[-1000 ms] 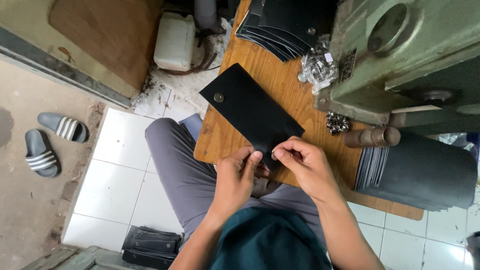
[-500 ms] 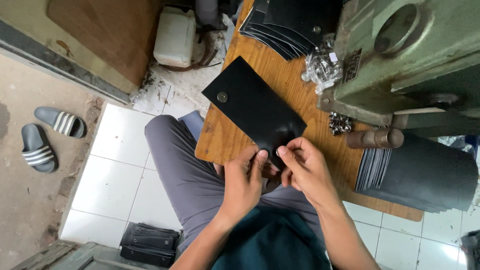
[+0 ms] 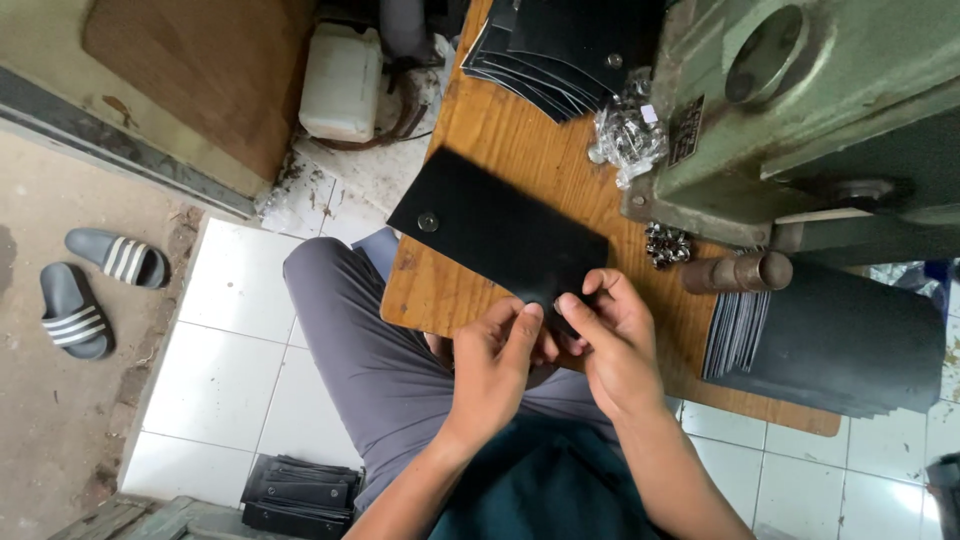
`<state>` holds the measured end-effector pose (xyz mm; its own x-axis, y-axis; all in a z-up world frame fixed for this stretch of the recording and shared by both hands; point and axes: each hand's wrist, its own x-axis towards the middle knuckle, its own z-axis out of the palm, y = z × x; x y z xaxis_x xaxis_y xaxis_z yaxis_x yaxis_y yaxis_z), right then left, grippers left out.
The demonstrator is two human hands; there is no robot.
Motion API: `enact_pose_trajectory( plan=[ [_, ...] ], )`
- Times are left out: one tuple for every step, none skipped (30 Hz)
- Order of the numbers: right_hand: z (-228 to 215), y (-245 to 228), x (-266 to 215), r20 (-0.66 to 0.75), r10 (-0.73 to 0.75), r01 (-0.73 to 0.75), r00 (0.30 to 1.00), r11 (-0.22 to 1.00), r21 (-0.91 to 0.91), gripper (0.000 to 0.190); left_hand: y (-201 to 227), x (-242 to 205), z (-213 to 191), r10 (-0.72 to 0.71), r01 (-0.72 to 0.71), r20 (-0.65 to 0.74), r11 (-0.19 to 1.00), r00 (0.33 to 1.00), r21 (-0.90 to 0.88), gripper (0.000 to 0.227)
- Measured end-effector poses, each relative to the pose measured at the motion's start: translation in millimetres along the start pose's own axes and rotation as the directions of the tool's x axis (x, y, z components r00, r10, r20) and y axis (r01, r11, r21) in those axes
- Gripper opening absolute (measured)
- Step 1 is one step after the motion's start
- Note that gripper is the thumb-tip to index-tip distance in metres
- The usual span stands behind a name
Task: The person sits at a low table and attaches metal rivets to leather pieces. They place a rivet through a hole in a leather piece, use a metal rivet setter and mallet strikes to set it, then stack the finished piece with completed ones and start the next piece.
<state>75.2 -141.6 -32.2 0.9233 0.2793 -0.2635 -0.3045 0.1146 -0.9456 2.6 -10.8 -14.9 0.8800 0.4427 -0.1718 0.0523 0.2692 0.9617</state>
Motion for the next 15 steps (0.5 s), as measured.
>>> enact_pose_trajectory(
  plan=[
    [1.4, -2.9, 0.3, -0.001, -0.001, 0.001, 1.0, 1.0, 0.002, 0.023, -0.7, 0.5, -0.1, 0.001, -0.001, 0.002, 1.0, 1.0, 0.001, 0.029],
    [2.6, -5.8, 0.7, 0.025, -0.015, 0.015, 1.0, 1.0, -0.015, 0.018, -1.5, 1.0, -0.2, -0.003, 0.003, -0.004, 0.999, 1.0, -0.032, 0.03],
    [3.1, -8.7, 0.0, 0.049, -0.025, 0.027, 0.998, 0.999, -0.032, 0.015, -2.5, 0.6, 0.2, -0.01, 0.009, -0.009, 0.998, 1.0, -0.067, 0.03],
    [-1.3, -7.8, -1.6, 0.046, -0.024, 0.026, 0.999, 0.999, -0.031, 0.015, -3.4, 0.5, 0.2, -0.012, 0.011, -0.007, 0.998, 1.0, -0.066, 0.03],
    [-4.6, -6.9, -1.4, 0.087, -0.048, 0.053, 0.995, 0.997, -0.055, 0.016, -3.9, 1.9, -0.6, -0.029, 0.027, -0.024, 0.996, 0.999, -0.082, 0.03],
    [-7.6, -6.1, -1.4, 0.128, -0.071, 0.081, 0.989, 0.994, -0.078, 0.022, -4.2, 3.2, -1.5, -0.047, 0.043, -0.041, 0.994, 0.998, -0.098, 0.03],
    [-3.8, -12.1, -3.6, 0.132, -0.073, 0.084, 0.988, 0.993, -0.077, 0.022, -2.2, 4.4, -3.3, -0.043, 0.039, -0.044, 0.994, 0.998, -0.098, 0.03],
    [0.1, -17.9, -5.9, 0.222, -0.136, 0.177, 0.966, 0.968, -0.178, 0.032, -0.2, 5.5, -5.4, -0.038, 0.035, -0.04, 0.997, 0.998, -0.075, 0.03],
    [4.1, -23.4, -10.1, 0.315, -0.18, 0.269, 0.932, 0.925, -0.268, 0.046, 1.8, 4.6, -8.0, -0.038, 0.036, -0.038, 0.998, 0.999, -0.052, 0.031],
    [4.0, -19.7, -9.5, 0.319, -0.177, 0.267, 0.931, 0.926, -0.266, 0.046, 3.5, 4.5, -8.7, -0.038, 0.036, -0.044, 0.998, 0.998, -0.051, 0.031],
    [3.2, -16.4, -7.8, 0.323, -0.288, 0.395, 0.901, 0.854, -0.339, 0.043, 4.9, 5.8, -8.4, -0.057, 0.053, -0.039, 0.994, 0.998, -0.094, 0.033],
    [2.3, -13.3, -6.1, 0.336, -0.394, 0.509, 0.856, 0.759, -0.407, 0.04, 6.4, 7.3, -8.0, -0.074, 0.069, -0.033, 0.988, 0.997, -0.136, 0.036],
    [3.9, -17.8, -5.2, 0.337, -0.396, 0.511, 0.854, 0.758, -0.406, 0.04, 9.4, 6.8, -8.4, -0.071, 0.066, -0.032, 0.988, 0.997, -0.136, 0.036],
    [5.6, -22.4, -4.3, 0.351, -0.464, 0.581, 0.813, 0.672, -0.459, 0.037, 12.3, 6.4, -8.8, -0.05, 0.045, -0.029, 0.988, 0.998, -0.146, 0.034],
    [7.1, -26.7, -3.8, 0.369, -0.526, 0.64, 0.766, 0.577, -0.507, 0.034, 15.0, 5.5, -9.1, -0.029, 0.025, -0.026, 0.987, 0.999, -0.156, 0.032]
  ],
)
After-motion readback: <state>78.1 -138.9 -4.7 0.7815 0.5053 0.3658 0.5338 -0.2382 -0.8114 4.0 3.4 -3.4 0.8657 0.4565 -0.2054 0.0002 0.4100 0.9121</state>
